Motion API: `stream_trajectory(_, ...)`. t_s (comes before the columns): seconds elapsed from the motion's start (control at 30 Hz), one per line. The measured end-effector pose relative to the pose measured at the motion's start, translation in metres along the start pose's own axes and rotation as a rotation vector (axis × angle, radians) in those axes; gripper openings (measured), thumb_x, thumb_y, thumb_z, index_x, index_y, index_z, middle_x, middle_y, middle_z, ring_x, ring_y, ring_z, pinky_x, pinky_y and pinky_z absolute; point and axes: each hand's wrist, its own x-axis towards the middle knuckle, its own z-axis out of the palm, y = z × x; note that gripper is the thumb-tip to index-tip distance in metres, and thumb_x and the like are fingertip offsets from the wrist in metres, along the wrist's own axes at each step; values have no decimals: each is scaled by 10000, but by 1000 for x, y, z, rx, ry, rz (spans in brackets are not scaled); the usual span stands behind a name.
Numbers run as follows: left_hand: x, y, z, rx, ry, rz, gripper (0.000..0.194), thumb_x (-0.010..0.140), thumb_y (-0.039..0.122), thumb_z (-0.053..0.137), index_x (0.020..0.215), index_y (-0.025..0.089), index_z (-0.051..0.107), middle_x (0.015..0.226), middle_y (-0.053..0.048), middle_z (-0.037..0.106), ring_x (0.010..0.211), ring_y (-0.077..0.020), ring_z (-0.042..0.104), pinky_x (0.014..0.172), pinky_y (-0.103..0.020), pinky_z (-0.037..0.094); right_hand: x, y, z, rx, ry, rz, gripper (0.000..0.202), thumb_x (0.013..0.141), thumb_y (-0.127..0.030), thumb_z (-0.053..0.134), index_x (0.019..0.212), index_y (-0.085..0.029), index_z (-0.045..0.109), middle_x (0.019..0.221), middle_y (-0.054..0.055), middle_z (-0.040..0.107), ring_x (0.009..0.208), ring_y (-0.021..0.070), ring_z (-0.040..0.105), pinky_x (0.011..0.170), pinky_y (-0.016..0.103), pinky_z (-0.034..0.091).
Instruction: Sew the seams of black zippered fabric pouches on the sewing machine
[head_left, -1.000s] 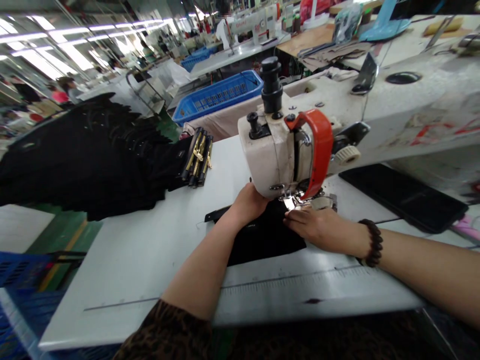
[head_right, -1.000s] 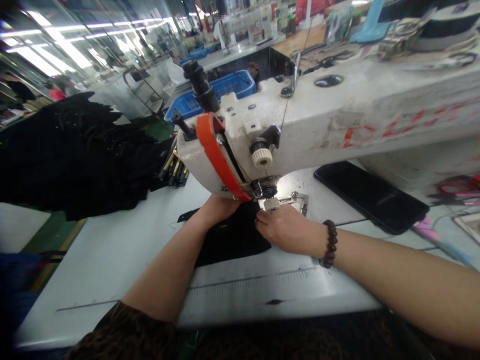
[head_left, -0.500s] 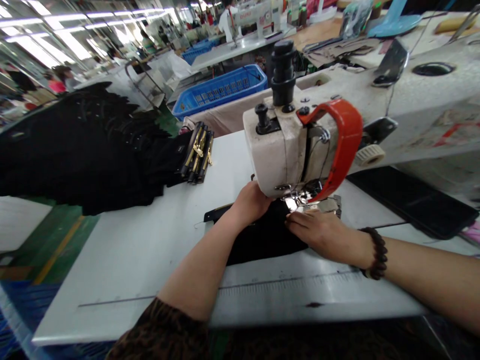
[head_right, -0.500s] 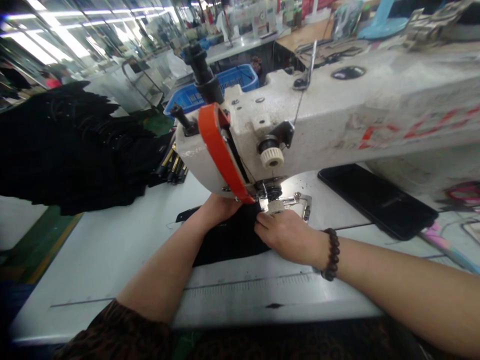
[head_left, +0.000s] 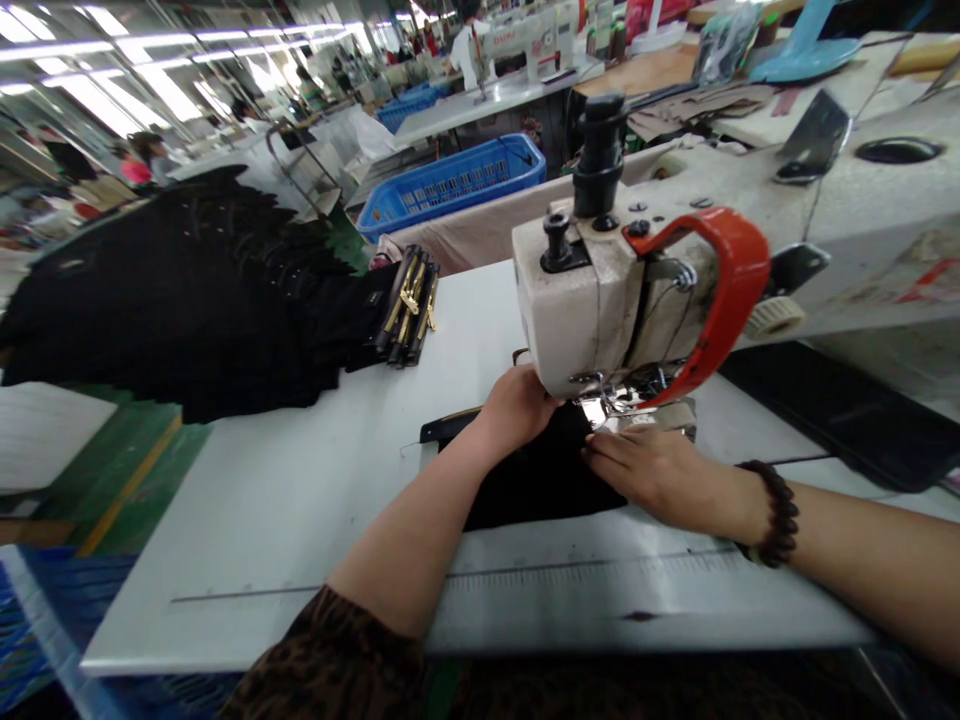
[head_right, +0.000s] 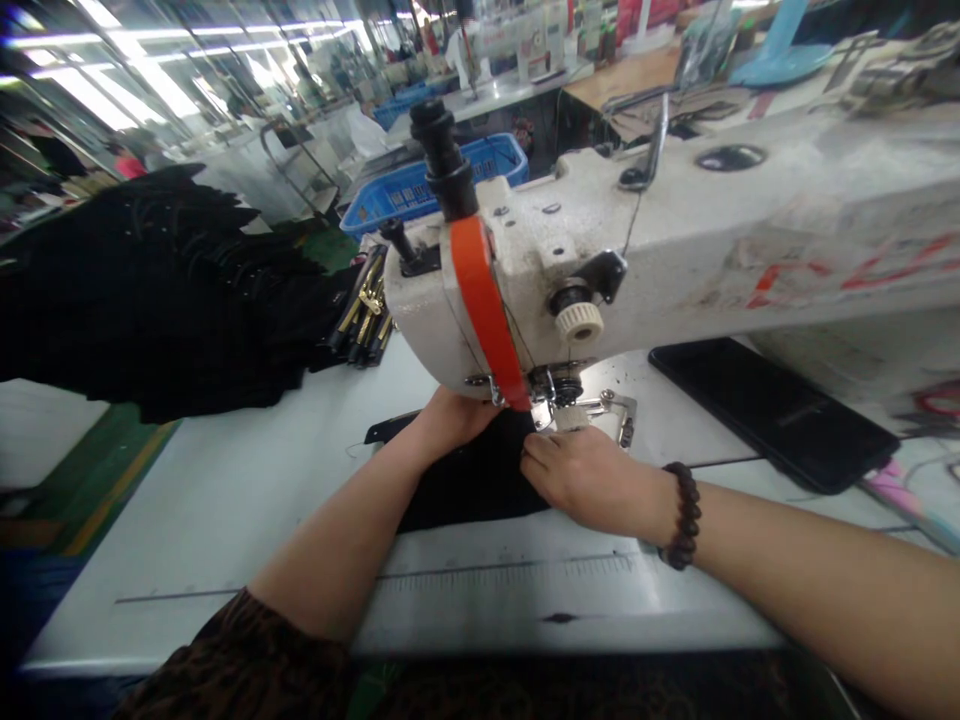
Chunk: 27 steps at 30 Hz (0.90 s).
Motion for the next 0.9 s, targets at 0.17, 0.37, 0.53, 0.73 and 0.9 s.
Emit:
stream_trajectory(0.17, 3, -3, 0, -21, -12, -55, 143, 770, 125, 559, 879, 136, 651, 996, -107, 652, 1025, -264, 567, 876, -338, 447, 0, 0, 2, -20, -13, 119, 284, 802, -15, 359, 893, -98, 615, 882, 124, 611, 692, 170, 566, 616, 281, 465)
stream_trajectory(0.37, 3, -13, -12, -42, -42, -105, 104, 759, 115, 572, 823, 125, 653, 916, -98, 673, 889, -233, 609, 819, -332, 468, 7, 5, 4, -61, -90, 118, 288, 767, 8, 401, 915, -106, 620, 930, 123, 616, 769, 199, 573, 632, 295, 467)
stream_trajectory(0.53, 3, -13, -16, -56, -61, -132, 112, 785, 124, 542, 770, 113, 652, 897, -105, 675, 853, -226, 609, 786, -330, 475, 6, 6, 7, -24, -35, 60, 288, 773, 10, 377, 891, -93, 620, 903, 126, 625, 764, 201, 580, 667, 324, 480)
stream_trajectory(0.73, 1, -10, -12, -84, -17, -146, 82, 758, 146, 597, 817, 140, 654, 923, -78, 675, 899, -215, 603, 813, -311, 468, 3, 6, 5, 19, -41, 55, 302, 792, -1, 354, 884, -118, 616, 882, 115, 621, 742, 170, 572, 643, 284, 467)
stream_trajectory(0.9, -2, -8, -10, -82, 11, -152, 99, 743, 149, 613, 832, 161, 654, 904, -66, 680, 929, -222, 599, 846, -333, 460, 3, 4, 2, 55, -23, 34, 311, 811, -7, 334, 873, -120, 617, 859, 114, 619, 719, 159, 571, 616, 268, 463)
